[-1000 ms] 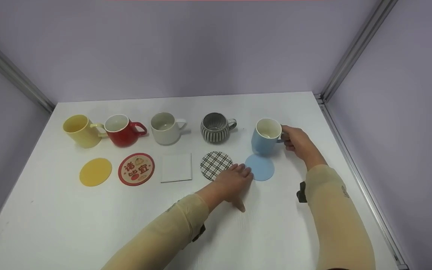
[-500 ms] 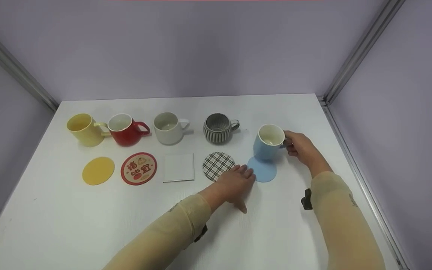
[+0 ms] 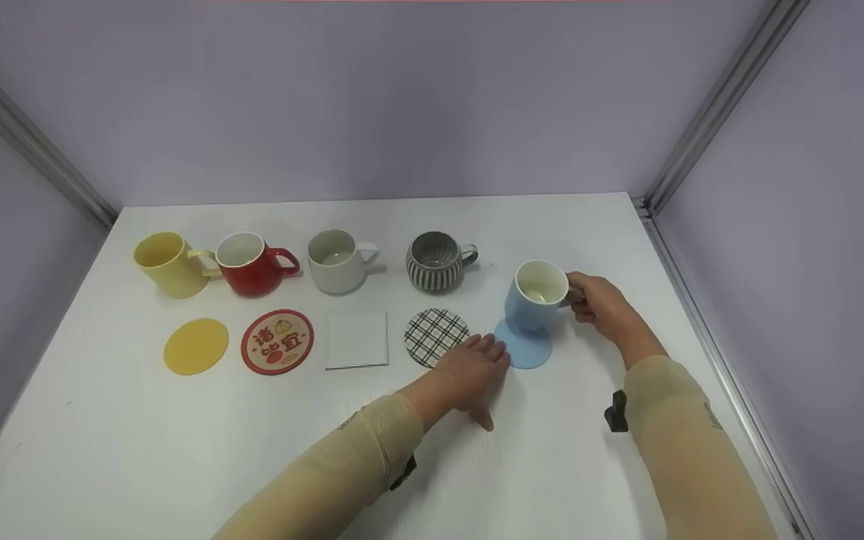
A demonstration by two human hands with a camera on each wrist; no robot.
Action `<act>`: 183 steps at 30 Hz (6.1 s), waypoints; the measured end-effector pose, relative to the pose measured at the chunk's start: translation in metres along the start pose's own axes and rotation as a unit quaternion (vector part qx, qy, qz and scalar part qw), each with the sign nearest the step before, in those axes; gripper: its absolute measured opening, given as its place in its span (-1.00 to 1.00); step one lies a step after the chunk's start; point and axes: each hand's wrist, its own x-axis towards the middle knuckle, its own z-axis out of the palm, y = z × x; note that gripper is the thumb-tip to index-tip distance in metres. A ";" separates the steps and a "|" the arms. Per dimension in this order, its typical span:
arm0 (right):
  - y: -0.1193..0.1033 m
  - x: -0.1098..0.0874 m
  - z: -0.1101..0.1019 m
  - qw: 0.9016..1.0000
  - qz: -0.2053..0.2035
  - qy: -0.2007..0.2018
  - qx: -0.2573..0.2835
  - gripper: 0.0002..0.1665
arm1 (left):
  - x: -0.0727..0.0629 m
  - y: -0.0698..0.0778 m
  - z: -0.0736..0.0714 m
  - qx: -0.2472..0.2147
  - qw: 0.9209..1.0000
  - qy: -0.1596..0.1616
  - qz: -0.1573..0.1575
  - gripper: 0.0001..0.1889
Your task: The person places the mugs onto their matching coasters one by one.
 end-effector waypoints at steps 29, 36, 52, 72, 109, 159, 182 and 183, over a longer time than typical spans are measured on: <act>0.008 -0.012 0.002 0.999 0.007 -0.007 -0.035 -0.50 | 0.001 0.003 0.014 -0.022 0.999 0.030 -0.035 0.25; 0.013 -0.016 0.006 0.999 0.003 -0.006 -0.035 -0.51 | -0.002 0.002 0.016 -0.037 0.998 0.033 -0.042 0.22; 0.019 -0.020 0.015 0.999 0.008 -0.014 -0.039 -0.52 | -0.001 0.001 0.016 -0.029 0.998 0.030 -0.041 0.21; 0.023 -0.020 0.018 0.998 0.023 -0.018 -0.052 -0.54 | -0.001 0.000 0.015 -0.043 0.998 0.030 -0.038 0.19; 0.031 -0.017 0.015 0.998 0.034 -0.014 -0.054 -0.54 | -0.001 0.000 0.015 -0.053 0.997 0.023 -0.044 0.22; 0.030 -0.006 0.007 0.998 0.043 0.031 -0.046 -0.59 | 0.001 0.001 0.005 -0.031 0.998 -0.015 -0.051 0.31; 0.035 -0.008 0.007 0.999 0.026 0.019 -0.019 -0.55 | 0.005 0.002 0.007 -0.029 0.998 -0.031 -0.053 0.34; 0.034 -0.008 0.007 0.999 0.026 0.017 -0.018 -0.55 | 0.004 0.001 0.007 -0.030 0.998 -0.030 -0.052 0.34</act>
